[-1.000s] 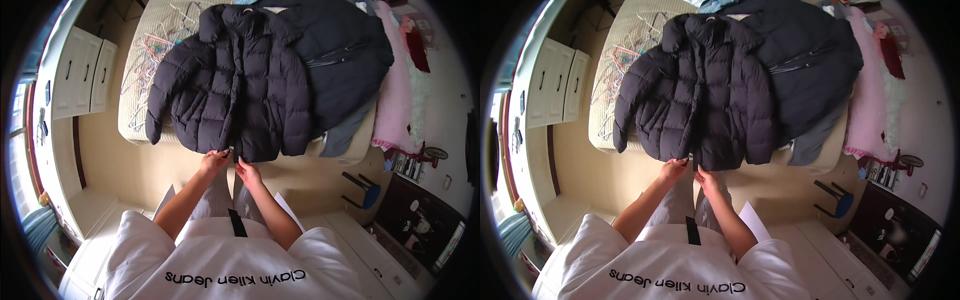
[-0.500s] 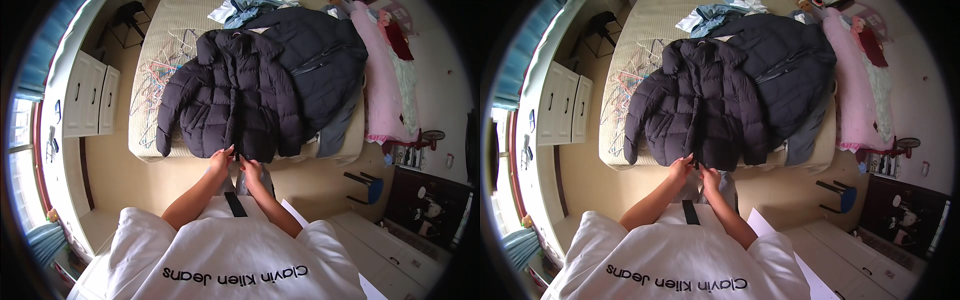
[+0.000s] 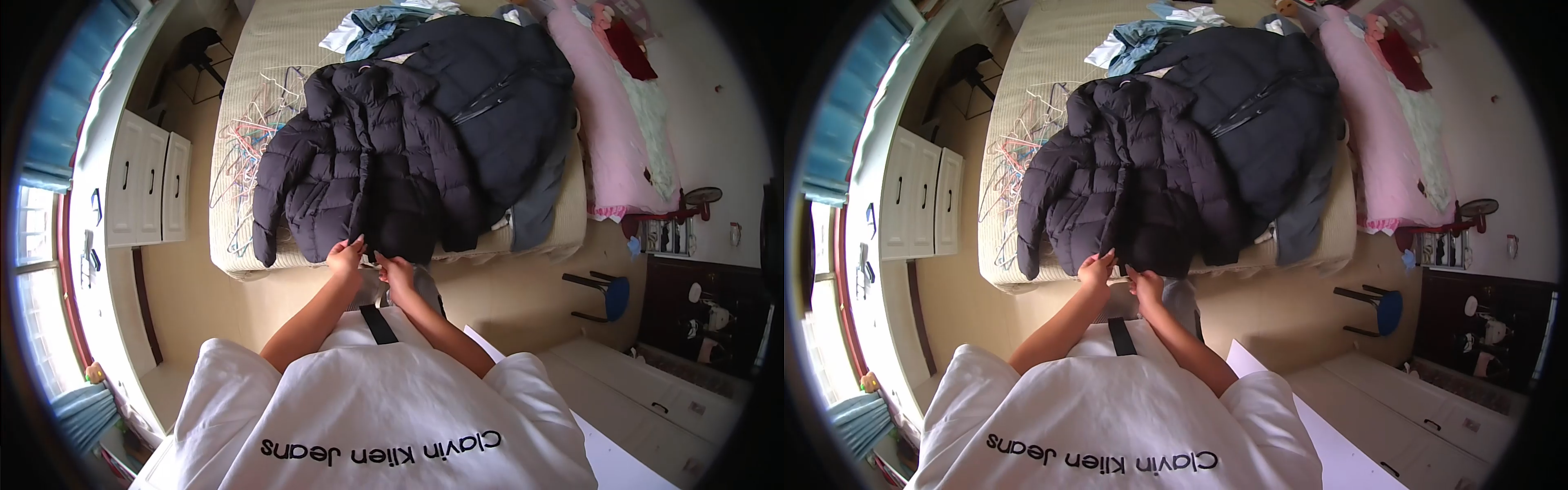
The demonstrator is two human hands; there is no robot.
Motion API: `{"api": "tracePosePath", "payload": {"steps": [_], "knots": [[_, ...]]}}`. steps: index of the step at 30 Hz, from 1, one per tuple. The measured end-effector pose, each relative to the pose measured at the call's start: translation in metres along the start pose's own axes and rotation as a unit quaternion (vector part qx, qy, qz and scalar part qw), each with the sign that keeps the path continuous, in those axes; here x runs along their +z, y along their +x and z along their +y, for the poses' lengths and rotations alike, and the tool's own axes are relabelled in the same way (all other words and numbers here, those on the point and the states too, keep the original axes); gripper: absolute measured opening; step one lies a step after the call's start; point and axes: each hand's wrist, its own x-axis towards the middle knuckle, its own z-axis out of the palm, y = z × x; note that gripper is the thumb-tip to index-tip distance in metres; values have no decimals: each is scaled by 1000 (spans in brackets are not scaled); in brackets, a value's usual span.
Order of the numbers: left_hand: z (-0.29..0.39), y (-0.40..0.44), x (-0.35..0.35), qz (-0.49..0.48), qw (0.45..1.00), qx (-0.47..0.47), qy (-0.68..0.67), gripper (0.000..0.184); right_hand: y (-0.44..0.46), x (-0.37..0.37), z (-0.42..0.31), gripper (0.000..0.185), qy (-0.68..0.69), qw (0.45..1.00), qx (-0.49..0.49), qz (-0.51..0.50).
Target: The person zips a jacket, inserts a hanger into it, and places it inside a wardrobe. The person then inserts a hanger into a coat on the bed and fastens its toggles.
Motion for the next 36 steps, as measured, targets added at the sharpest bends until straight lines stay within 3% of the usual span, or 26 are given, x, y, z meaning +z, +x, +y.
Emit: {"api": "tracePosePath", "payload": {"steps": [4,8,36], "knots": [[14,-5,5,-7,998,-67,-2,30,-2,0,-14,30,-2,1000,26,-10],[15,-6,-6,-28,997,-54,46,38,0,13,-10,31,-2,1000,9,-13],[9,2,-2,-36,999,-11,34,33,-5,24,-22,40,59,998,28,-19]]}}
